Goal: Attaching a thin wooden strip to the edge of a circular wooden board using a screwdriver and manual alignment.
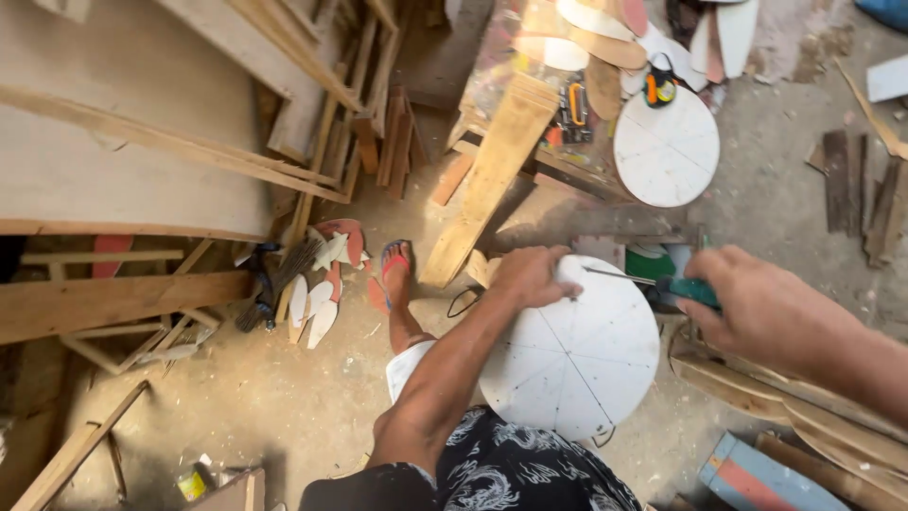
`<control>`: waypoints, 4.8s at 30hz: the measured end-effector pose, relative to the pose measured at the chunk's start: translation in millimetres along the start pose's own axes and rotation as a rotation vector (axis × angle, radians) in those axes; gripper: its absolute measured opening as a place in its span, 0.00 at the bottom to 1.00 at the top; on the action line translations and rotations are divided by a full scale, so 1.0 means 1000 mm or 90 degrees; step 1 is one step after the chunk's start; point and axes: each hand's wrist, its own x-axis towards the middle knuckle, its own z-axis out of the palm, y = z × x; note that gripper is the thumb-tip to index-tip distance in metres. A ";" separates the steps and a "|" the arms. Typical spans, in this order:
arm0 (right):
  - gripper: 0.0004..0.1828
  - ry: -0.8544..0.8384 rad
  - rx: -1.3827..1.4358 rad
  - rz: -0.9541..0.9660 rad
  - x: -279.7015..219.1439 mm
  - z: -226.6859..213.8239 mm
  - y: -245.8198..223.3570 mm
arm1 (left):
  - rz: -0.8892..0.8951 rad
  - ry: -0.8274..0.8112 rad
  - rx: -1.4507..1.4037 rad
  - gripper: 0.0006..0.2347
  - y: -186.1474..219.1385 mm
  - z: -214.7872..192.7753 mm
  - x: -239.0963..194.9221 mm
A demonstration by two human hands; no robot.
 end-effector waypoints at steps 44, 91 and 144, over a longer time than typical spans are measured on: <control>0.27 -0.079 -0.203 -0.105 -0.022 -0.030 -0.036 | 0.008 -0.055 -0.010 0.33 0.004 0.004 -0.003; 0.15 0.314 0.342 -0.166 0.003 0.177 0.019 | 0.015 -0.059 -0.074 0.33 -0.002 -0.007 -0.004; 0.31 0.138 0.672 -0.034 0.079 0.168 0.000 | 0.271 0.123 0.338 0.21 -0.013 0.037 0.020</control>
